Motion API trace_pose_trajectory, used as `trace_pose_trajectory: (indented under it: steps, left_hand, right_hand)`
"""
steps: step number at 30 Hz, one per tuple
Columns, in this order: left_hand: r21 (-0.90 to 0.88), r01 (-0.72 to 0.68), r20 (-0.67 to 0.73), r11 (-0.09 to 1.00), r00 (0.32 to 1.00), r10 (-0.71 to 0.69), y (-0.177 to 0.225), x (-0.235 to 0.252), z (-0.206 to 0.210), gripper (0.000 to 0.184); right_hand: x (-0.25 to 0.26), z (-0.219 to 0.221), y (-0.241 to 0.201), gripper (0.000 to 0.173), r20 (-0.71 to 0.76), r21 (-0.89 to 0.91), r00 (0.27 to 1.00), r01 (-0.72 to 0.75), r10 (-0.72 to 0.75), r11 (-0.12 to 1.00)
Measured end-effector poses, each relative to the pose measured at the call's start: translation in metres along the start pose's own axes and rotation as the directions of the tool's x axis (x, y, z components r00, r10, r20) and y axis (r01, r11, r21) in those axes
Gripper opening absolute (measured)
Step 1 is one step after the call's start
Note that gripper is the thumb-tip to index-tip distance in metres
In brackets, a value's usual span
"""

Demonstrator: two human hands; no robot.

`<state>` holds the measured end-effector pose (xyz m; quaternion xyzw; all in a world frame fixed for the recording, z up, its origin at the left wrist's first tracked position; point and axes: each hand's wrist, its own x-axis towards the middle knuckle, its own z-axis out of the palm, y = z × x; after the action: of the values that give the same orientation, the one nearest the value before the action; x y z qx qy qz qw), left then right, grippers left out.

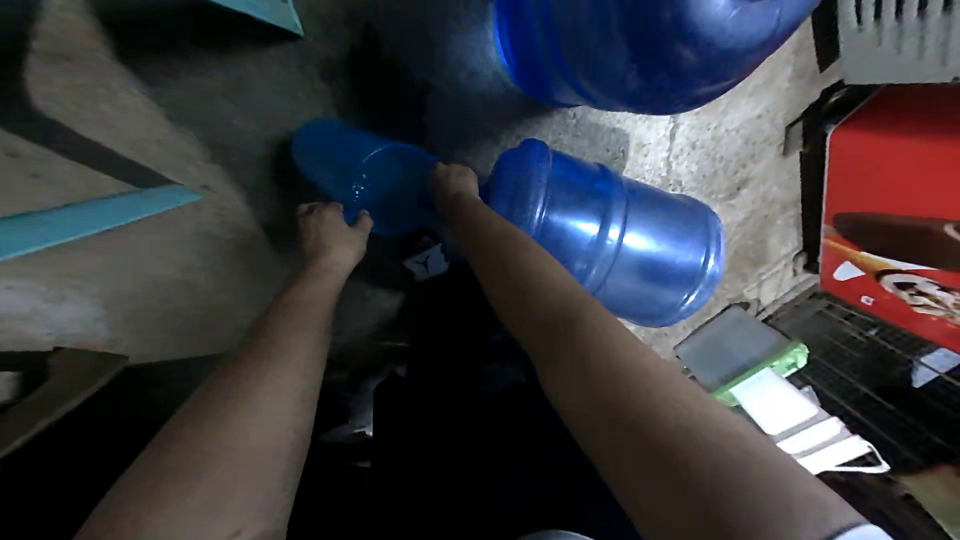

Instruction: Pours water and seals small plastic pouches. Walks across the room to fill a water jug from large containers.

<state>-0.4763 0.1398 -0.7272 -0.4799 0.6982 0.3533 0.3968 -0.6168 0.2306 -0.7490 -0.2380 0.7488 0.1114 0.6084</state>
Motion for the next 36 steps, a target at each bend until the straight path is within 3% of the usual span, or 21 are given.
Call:
trace_pose_trajectory:
  steps: [36]
  left_hand:
    - [-0.025,-0.062,-0.052,0.998,0.997,0.061,-0.013,0.008,0.004,0.044]
  right_hand:
    - [0.009,0.004,-0.004,0.032,0.009,-0.021,1.0,-0.019,0.019,1.0]
